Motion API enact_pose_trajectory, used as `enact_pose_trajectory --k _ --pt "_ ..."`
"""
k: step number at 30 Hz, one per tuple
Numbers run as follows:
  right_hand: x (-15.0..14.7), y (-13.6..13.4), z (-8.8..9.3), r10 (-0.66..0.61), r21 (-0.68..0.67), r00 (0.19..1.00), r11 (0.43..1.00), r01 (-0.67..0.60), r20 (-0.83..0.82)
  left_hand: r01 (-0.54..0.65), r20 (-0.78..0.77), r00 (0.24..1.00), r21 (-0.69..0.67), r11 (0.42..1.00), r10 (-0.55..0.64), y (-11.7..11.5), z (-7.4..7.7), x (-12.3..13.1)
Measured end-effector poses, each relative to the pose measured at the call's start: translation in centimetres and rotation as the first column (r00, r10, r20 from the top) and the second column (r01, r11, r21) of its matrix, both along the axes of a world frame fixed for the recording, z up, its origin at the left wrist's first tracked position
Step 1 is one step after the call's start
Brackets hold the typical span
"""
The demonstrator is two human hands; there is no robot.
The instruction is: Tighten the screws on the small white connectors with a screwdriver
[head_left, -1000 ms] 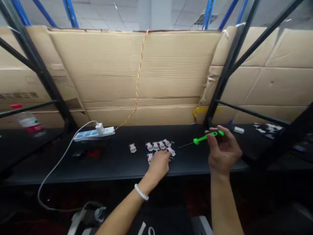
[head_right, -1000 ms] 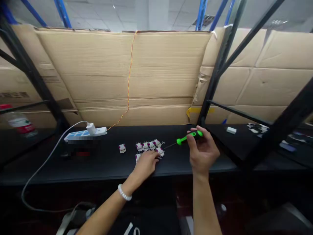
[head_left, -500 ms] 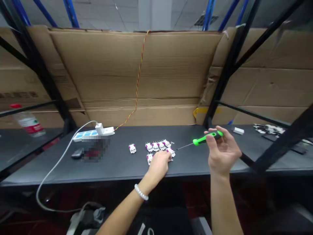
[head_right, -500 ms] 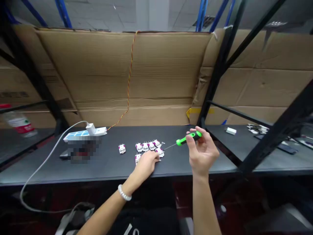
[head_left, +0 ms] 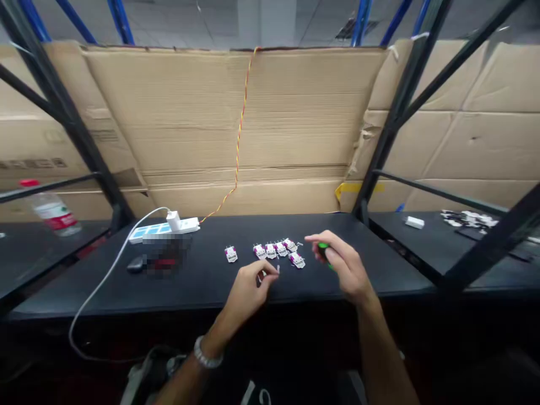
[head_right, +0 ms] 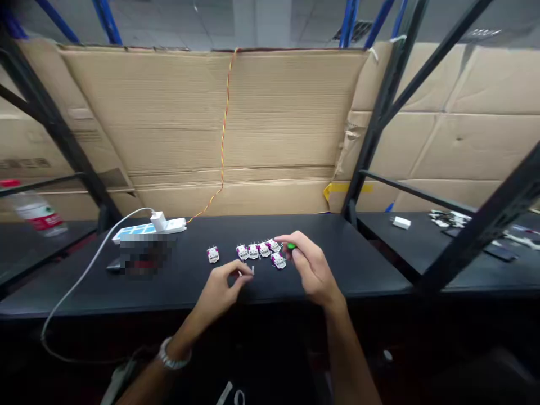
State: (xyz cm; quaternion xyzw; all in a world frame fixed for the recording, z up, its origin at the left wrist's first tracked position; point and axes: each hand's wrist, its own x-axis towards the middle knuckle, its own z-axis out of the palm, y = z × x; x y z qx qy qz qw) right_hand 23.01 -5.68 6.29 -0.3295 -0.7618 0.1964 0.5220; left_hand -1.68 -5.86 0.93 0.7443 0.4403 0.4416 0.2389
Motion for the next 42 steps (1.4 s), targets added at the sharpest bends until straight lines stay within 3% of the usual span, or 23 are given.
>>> enact_pose_trajectory --k 3,5,12,20,25,31,36,42 --pt "-2.7 0.0 -0.2 0.005 -0.095 0.971 0.995 0.018 0.240 -0.018 -0.016 1.000 0.065 0.998 0.019 -0.1 0.0 -0.9" --pt "-4.5 0.3 -0.7 -0.014 -0.119 0.955 0.992 0.052 0.298 -0.026 -0.040 0.999 0.115 0.993 0.031 -0.2 0.1 -1.2" --pt "-6.6 1.0 -2.2 -0.010 -0.126 0.957 0.991 0.049 0.291 -0.024 -0.127 0.989 0.360 0.933 0.074 -0.6 0.7 -1.4" --pt "-6.4 0.2 -1.5 -0.014 -0.101 0.966 0.994 0.042 0.260 -0.013 -0.164 0.981 0.472 0.881 0.103 -1.4 1.4 -1.4" --pt "-6.3 0.1 -1.3 0.027 -0.114 0.959 0.993 0.005 0.283 -0.009 -0.175 0.980 0.440 0.898 0.096 -1.1 1.2 -1.3" --pt "-6.2 0.2 -1.5 0.066 -0.145 0.947 0.989 -0.021 0.314 -0.060 -0.062 0.994 0.382 0.922 0.090 -0.6 0.4 -1.4" --pt "-6.8 0.3 -1.6 0.013 -0.055 0.976 0.998 -0.001 0.218 -0.160 0.091 0.986 0.312 0.937 0.138 -0.9 0.4 -1.4" --pt "-6.8 0.3 -2.1 0.059 0.077 0.991 0.995 -0.069 0.117 -0.188 0.242 0.961 0.216 0.958 0.134 -1.1 0.9 -1.3"
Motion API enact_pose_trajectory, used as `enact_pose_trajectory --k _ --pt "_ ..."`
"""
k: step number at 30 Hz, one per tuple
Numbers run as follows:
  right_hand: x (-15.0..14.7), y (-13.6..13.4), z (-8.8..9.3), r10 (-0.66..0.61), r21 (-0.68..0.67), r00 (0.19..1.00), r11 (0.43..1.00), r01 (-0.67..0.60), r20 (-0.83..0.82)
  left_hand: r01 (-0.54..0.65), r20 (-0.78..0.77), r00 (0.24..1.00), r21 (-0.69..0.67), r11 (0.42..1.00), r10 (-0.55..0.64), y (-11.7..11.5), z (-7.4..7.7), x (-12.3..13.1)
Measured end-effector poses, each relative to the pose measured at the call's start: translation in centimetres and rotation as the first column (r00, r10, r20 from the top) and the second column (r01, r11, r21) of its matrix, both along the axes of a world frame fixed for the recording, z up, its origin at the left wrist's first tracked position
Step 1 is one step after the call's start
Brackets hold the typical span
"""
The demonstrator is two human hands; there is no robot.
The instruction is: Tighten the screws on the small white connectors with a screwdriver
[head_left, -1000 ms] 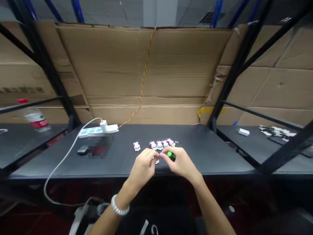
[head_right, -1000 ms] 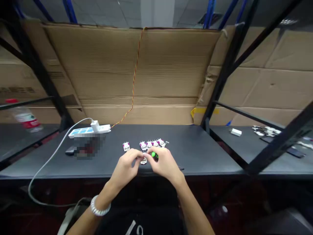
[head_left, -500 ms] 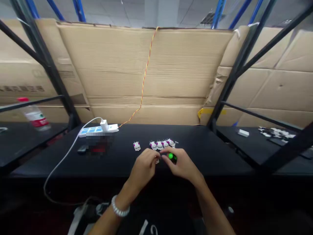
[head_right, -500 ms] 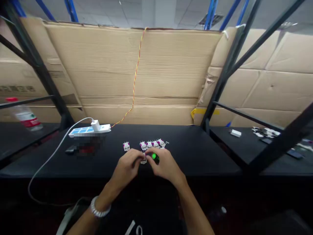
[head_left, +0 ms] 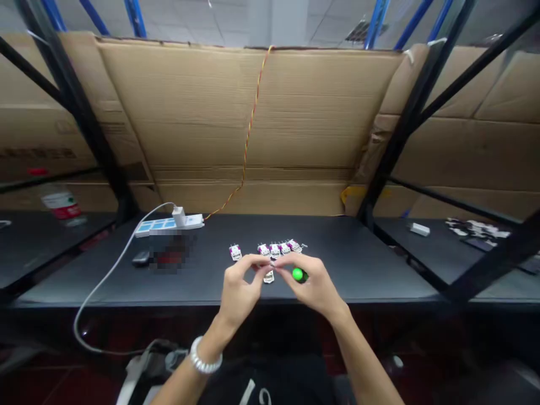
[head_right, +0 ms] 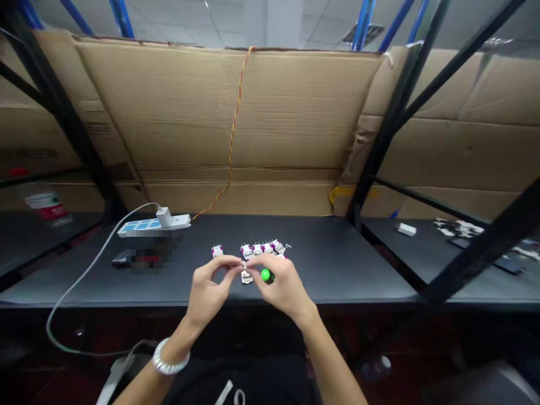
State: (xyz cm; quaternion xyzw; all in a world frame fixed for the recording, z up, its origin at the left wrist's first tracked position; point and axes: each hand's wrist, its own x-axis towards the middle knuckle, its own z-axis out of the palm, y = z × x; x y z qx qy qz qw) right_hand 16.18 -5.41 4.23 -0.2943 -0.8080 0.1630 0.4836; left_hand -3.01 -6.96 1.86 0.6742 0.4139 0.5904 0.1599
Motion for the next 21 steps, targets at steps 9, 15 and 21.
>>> enact_pose_trajectory --k 9,15,21 --pt "-0.2 -0.6 0.0 0.016 0.123 0.998 0.992 -0.023 0.061 0.104 0.077 0.992 -0.018 0.994 -0.102 0.0 0.7 -0.4" --pt "-0.1 -1.0 0.3 0.035 0.101 0.997 0.994 -0.042 0.071 0.177 0.123 0.978 -0.043 0.983 -0.171 0.3 0.4 -0.7" --pt "-0.5 -2.0 1.0 0.028 -0.084 0.999 0.996 -0.025 0.038 0.273 0.174 0.948 -0.014 0.962 -0.266 0.7 0.1 -0.9"
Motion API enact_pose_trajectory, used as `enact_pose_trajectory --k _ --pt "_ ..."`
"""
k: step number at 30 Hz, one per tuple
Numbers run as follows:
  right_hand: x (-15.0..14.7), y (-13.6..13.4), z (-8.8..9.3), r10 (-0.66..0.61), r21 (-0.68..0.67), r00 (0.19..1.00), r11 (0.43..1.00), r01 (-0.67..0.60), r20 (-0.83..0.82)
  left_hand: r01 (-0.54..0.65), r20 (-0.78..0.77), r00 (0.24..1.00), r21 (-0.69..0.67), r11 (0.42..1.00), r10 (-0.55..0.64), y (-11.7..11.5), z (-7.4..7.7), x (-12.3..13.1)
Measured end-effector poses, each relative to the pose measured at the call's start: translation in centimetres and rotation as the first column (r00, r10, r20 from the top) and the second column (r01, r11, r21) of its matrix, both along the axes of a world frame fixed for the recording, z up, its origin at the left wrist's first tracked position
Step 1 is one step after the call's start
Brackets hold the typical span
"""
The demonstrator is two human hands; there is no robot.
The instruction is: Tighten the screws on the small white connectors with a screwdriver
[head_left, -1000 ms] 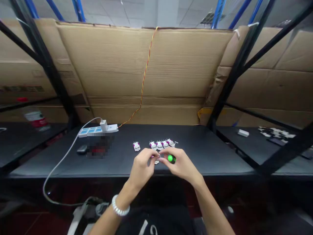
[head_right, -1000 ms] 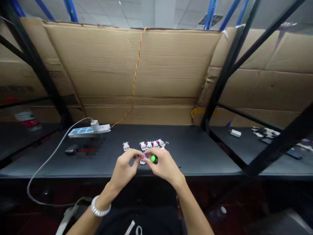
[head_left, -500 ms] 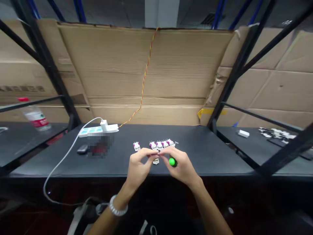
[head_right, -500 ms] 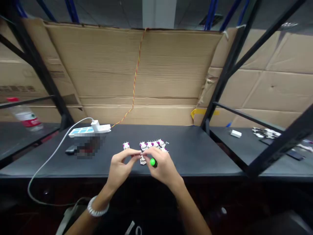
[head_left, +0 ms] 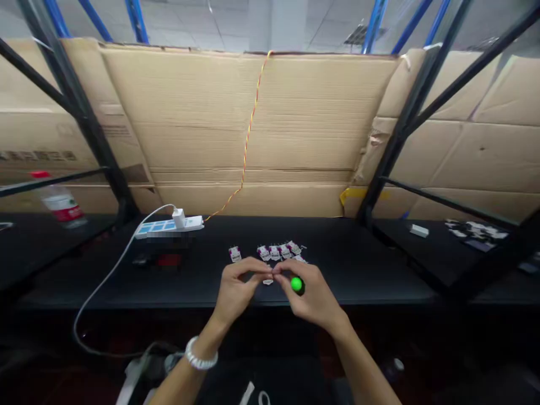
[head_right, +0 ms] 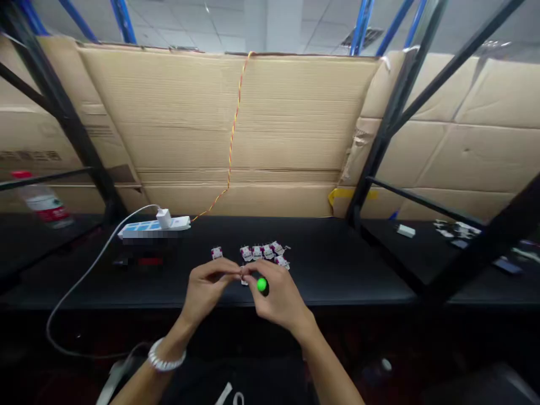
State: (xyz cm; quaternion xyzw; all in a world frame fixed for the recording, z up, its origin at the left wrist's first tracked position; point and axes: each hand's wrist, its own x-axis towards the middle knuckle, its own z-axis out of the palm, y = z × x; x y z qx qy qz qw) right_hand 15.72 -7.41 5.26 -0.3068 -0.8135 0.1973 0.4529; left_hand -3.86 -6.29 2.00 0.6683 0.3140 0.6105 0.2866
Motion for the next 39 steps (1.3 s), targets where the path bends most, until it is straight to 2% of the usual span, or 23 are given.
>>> enact_pose_trajectory --k 4,7,11,15,19,25,33,37,39 --pt "-0.1 -0.2 0.1 -0.009 -0.065 1.000 0.998 0.010 0.008 -0.076 -0.091 0.992 0.060 0.995 0.081 -0.2 0.5 -0.1" --pt "-0.2 -0.1 0.2 -0.044 -0.108 0.999 0.993 0.044 -0.001 -0.113 -0.204 0.964 0.256 0.960 0.168 -0.1 0.5 -0.3" --pt "0.0 0.2 0.2 -0.051 -0.155 0.999 0.987 0.051 0.003 -0.041 -0.349 0.903 0.513 0.857 0.252 0.7 0.1 -1.1" --pt "0.4 0.1 0.5 -0.019 -0.199 1.000 0.980 0.023 0.019 0.038 -0.443 0.850 0.593 0.804 0.285 1.3 -0.1 -1.7" --pt "0.9 -0.9 1.3 0.016 -0.248 1.000 0.969 -0.011 0.020 0.090 -0.427 0.871 0.625 0.776 0.242 1.0 0.1 -1.5" --pt "1.5 -2.2 2.6 0.046 -0.351 0.997 0.934 -0.064 -0.059 0.134 -0.409 0.897 0.613 0.778 0.168 0.0 0.4 -1.0" --pt "1.1 -0.4 2.1 0.141 -0.519 0.979 0.832 -0.196 -0.145 0.199 -0.458 0.882 0.579 0.791 0.113 0.5 -0.2 -1.6" --pt "0.9 0.2 1.5 0.097 -0.632 0.992 0.765 -0.125 -0.078 0.169 -0.460 0.884 0.485 0.858 0.086 1.3 -1.1 -1.5" --pt "1.0 0.4 1.2 0.051 -0.614 0.998 0.787 -0.056 -0.025 0.161 -0.472 0.880 0.399 0.902 0.052 1.9 -1.7 -1.4"
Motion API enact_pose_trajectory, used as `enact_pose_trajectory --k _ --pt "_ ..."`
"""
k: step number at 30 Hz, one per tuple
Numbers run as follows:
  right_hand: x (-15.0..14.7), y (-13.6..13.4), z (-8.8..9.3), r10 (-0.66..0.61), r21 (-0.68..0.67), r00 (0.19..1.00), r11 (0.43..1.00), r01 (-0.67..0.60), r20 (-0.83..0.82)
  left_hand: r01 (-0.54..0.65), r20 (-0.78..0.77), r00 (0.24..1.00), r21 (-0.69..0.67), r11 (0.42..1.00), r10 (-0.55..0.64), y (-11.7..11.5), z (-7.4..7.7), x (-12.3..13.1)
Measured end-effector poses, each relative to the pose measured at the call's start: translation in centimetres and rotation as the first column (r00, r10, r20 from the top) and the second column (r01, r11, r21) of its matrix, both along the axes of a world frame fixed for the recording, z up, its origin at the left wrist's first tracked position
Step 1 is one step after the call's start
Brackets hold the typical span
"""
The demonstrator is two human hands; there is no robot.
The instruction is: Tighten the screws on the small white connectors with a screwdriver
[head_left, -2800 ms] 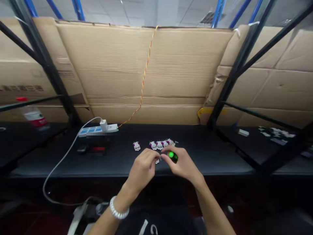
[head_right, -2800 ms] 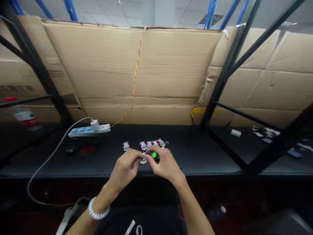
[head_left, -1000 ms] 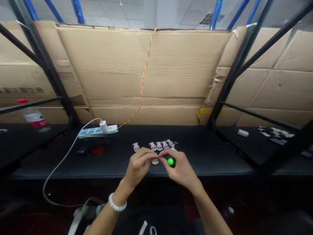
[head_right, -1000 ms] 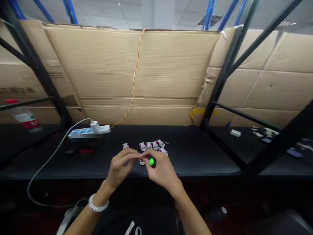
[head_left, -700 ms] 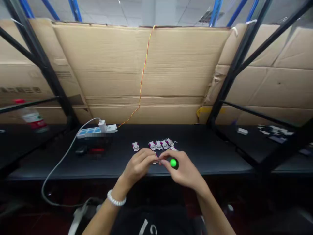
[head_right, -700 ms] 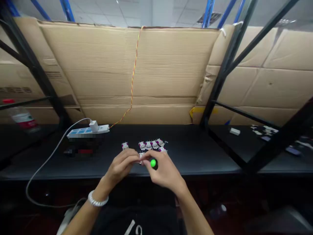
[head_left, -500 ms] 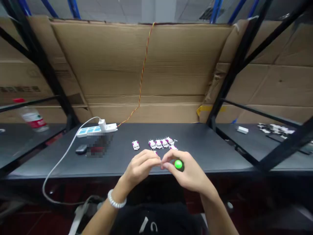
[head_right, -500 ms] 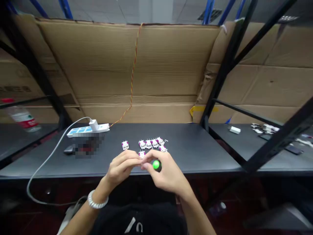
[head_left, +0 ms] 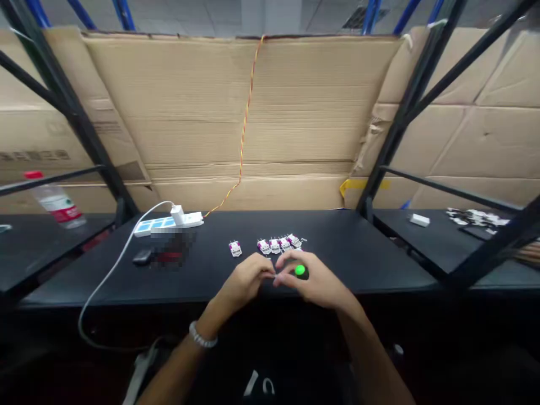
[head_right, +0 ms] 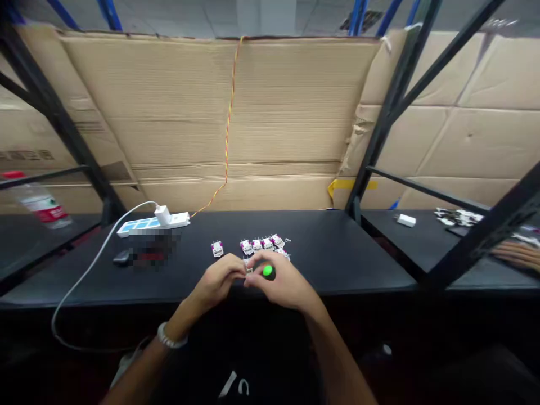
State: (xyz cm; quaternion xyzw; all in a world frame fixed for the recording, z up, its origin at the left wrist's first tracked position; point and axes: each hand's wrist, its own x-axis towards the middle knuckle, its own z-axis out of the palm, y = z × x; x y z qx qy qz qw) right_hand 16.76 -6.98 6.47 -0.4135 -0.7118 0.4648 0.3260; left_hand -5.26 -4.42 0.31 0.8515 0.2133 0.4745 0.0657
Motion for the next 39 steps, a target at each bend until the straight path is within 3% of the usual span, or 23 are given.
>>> enact_pose_trajectory --k 5,10,16,26,31,39 --pt "0.8 0.7 -0.5 -0.128 0.227 0.987 0.969 0.102 0.102 -0.100 -0.070 0.993 -0.146 0.984 0.091 1.1 -1.0 -0.3" --pt "0.3 1.5 -1.4 -0.141 0.270 0.980 0.958 0.098 0.143 -0.190 -0.081 0.981 -0.185 0.964 0.178 1.0 -0.9 -0.3" --pt "-1.4 1.2 -1.7 -0.127 0.366 0.986 0.927 0.079 0.109 -0.177 -0.027 0.984 -0.220 0.959 0.175 -0.1 -0.1 0.1" --pt "-1.5 0.4 -1.6 -0.173 0.406 0.985 0.902 0.148 0.025 -0.226 -0.010 0.974 -0.108 0.968 0.227 -0.8 0.9 -0.2" --pt "-1.6 0.8 -1.9 -0.188 0.424 0.982 0.891 0.165 0.014 -0.195 0.050 0.976 -0.236 0.952 0.212 -0.8 0.8 0.2" --pt "-1.5 1.5 -2.4 -0.195 0.385 0.980 0.903 0.191 -0.028 -0.104 0.167 0.964 -0.471 0.876 0.205 -1.1 1.0 0.6"
